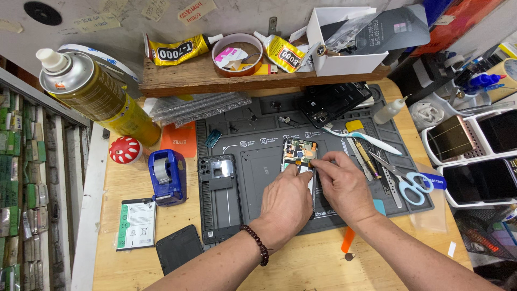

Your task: The person removes a battery from a smartphone, unpacks a new battery, and installs it into the phone. They peel protective films, align the battery, connect the ribbon cable, and reattach the back cover.

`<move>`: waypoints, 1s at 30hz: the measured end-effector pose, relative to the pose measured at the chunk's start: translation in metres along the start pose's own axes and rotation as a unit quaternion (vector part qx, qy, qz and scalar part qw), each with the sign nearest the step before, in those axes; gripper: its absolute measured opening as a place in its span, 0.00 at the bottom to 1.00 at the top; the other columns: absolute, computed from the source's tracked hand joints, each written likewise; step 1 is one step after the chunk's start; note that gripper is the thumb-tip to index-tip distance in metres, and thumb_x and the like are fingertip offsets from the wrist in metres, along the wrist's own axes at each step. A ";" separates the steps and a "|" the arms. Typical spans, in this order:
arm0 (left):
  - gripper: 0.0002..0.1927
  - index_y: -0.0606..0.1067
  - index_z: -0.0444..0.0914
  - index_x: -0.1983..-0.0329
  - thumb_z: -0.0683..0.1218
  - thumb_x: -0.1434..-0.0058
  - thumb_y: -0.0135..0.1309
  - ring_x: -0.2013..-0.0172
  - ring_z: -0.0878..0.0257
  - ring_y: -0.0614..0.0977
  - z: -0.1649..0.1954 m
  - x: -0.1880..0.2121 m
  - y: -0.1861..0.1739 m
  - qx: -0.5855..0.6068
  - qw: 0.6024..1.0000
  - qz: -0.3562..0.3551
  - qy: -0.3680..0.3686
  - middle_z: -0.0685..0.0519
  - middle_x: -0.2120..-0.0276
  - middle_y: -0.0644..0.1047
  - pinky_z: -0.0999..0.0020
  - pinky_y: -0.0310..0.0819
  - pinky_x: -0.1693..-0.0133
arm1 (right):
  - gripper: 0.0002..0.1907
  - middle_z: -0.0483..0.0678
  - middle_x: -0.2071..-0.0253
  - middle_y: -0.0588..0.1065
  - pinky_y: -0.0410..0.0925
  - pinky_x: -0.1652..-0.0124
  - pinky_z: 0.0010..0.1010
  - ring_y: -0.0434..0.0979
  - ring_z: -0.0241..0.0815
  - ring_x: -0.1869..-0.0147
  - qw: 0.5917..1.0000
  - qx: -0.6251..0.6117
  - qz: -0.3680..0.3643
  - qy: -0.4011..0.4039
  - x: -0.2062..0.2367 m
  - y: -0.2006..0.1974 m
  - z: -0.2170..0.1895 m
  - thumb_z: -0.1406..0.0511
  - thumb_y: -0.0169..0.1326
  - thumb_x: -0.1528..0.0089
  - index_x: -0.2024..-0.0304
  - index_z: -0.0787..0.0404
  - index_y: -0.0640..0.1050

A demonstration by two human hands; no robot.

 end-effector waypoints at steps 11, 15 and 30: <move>0.14 0.76 0.33 0.50 0.39 0.41 0.52 0.53 0.47 0.79 -0.001 -0.002 0.001 -0.002 1.000 0.015 0.005 0.43 0.56 0.74 0.52 0.75 0.53 | 0.17 0.52 0.51 0.74 0.74 0.59 0.40 0.81 0.51 0.57 0.998 0.045 -0.027 -0.017 0.004 0.008 -0.003 0.71 0.57 0.42 0.50 0.57 0.81; 0.16 0.75 0.33 0.49 0.39 0.41 0.52 0.53 0.48 0.79 -0.002 -0.001 0.003 -0.004 1.000 0.009 0.004 0.43 0.56 0.74 0.52 0.75 0.53 | 0.17 0.51 0.51 0.74 0.74 0.59 0.40 0.80 0.52 0.57 0.997 0.061 -0.031 -0.021 0.004 0.009 -0.006 0.70 0.57 0.41 0.49 0.56 0.80; 0.17 0.74 0.32 0.47 0.39 0.40 0.53 0.52 0.47 0.79 -0.004 -0.002 -0.001 0.007 1.000 -0.003 0.001 0.42 0.55 0.74 0.52 0.75 0.52 | 0.17 0.50 0.51 0.73 0.75 0.61 0.39 0.80 0.50 0.58 0.992 0.102 -0.060 -0.036 -0.003 0.011 -0.013 0.69 0.57 0.42 0.49 0.57 0.80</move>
Point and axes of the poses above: each hand's wrist, its own x-axis away from the middle knuckle, its own y-axis out of the palm, z = x × y, the point moved 9 cm from there along -x, towards the middle knuckle
